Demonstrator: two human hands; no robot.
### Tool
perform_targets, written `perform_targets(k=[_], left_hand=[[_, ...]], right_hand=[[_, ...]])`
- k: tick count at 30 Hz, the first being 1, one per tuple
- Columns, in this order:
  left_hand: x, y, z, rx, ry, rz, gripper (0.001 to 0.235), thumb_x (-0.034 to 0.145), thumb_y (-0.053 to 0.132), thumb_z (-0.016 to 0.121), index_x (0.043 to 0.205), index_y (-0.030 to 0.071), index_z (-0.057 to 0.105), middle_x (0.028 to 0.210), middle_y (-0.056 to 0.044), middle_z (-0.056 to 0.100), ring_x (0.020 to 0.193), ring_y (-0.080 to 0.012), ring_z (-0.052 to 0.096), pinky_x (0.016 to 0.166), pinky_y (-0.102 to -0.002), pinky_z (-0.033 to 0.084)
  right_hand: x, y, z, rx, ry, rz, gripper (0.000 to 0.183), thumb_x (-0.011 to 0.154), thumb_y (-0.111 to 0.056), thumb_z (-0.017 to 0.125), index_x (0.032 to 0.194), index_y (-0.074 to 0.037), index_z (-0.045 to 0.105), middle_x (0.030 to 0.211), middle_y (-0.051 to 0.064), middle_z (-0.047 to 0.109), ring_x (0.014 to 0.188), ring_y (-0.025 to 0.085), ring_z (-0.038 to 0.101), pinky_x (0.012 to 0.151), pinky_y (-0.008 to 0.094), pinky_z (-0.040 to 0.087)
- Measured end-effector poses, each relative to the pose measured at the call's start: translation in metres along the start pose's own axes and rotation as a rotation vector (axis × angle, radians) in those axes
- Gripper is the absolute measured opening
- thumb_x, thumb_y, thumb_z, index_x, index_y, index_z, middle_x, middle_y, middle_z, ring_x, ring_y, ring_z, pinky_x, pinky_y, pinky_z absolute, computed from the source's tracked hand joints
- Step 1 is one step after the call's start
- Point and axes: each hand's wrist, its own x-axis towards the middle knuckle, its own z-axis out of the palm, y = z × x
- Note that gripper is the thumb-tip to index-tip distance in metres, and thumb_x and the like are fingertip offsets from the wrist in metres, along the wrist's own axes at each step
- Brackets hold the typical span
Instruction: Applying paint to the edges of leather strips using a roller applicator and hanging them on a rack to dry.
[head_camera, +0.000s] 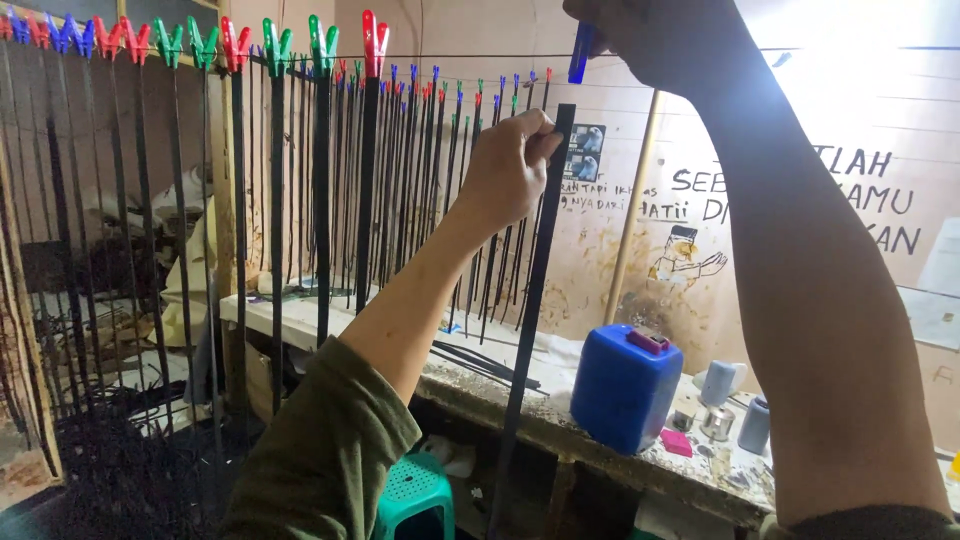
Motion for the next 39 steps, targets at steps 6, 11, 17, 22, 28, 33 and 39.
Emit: perform_targets(k=[6, 11, 17, 22, 28, 33, 39], left_hand=[[0.004, 0.006, 0.0, -0.018, 0.003, 0.006, 0.017, 0.1, 0.008, 0.063, 0.082, 0.009, 0.062, 0.075, -0.001, 0.066, 0.066, -0.0103, 0.06, 0.064, -0.023, 0.056], [0.008, 0.007, 0.002, 0.001, 0.014, 0.028, 0.021, 0.101, 0.013, 0.061, 0.08, 0.01, 0.06, 0.071, 0.0, 0.063, 0.064, -0.0107, 0.058, 0.06, -0.024, 0.052], [0.01, 0.018, -0.007, -0.053, 0.012, 0.01, 0.02, 0.101, 0.012, 0.061, 0.08, 0.01, 0.06, 0.074, -0.001, 0.063, 0.069, -0.0115, 0.058, 0.063, -0.026, 0.051], [0.009, 0.024, -0.012, -0.091, 0.003, 0.031, 0.032, 0.102, 0.009, 0.06, 0.073, 0.012, 0.048, 0.07, 0.0, 0.053, 0.067, -0.0117, 0.052, 0.063, -0.028, 0.044], [0.011, 0.027, -0.012, -0.073, 0.007, 0.013, 0.023, 0.1, 0.009, 0.062, 0.078, 0.011, 0.055, 0.076, -0.001, 0.059, 0.07, -0.0117, 0.052, 0.062, -0.026, 0.047], [0.012, 0.03, -0.013, -0.109, 0.006, -0.04, 0.016, 0.099, 0.009, 0.063, 0.083, 0.009, 0.061, 0.078, -0.002, 0.065, 0.072, -0.0112, 0.06, 0.065, -0.024, 0.053], [-0.001, 0.032, -0.014, -0.024, 0.018, -0.04, 0.011, 0.102, 0.011, 0.057, 0.092, 0.008, 0.061, 0.104, -0.01, 0.065, 0.097, -0.0216, 0.06, 0.086, -0.032, 0.053]], right_hand=[[-0.008, -0.005, 0.0, -0.038, 0.062, -0.123, 0.025, 0.116, -0.031, 0.056, 0.104, -0.012, 0.068, 0.089, -0.002, 0.077, 0.07, 0.008, 0.073, 0.048, 0.02, 0.044], [-0.028, -0.035, -0.007, 0.111, 0.119, 0.131, 0.018, 0.105, -0.036, 0.064, 0.099, -0.019, 0.067, 0.085, -0.003, 0.077, 0.042, 0.003, 0.041, 0.037, 0.019, 0.029], [0.008, 0.025, -0.001, -0.851, 0.154, -0.595, 0.012, 0.097, -0.002, 0.077, 0.103, -0.011, 0.07, 0.092, 0.002, 0.075, 0.049, 0.012, 0.062, 0.035, 0.021, 0.043], [0.023, 0.055, 0.001, -1.092, 0.324, -0.806, 0.021, 0.092, -0.009, 0.084, 0.095, -0.022, 0.068, 0.093, -0.009, 0.074, 0.079, 0.007, 0.073, 0.055, 0.016, 0.051], [0.023, 0.046, -0.002, -0.971, 0.228, -0.774, 0.017, 0.103, -0.013, 0.08, 0.089, -0.017, 0.07, 0.092, -0.003, 0.075, 0.075, 0.013, 0.075, 0.061, 0.02, 0.059], [0.002, 0.004, -0.006, 0.063, 0.019, -0.167, 0.029, 0.112, -0.036, 0.065, 0.103, -0.008, 0.065, 0.103, 0.003, 0.074, 0.077, 0.012, 0.075, 0.067, 0.023, 0.061], [-0.027, -0.022, -0.016, -0.006, 0.053, -0.133, 0.035, 0.111, -0.043, 0.062, 0.121, -0.01, 0.067, 0.118, 0.003, 0.073, 0.08, 0.014, 0.075, 0.056, 0.026, 0.049]])
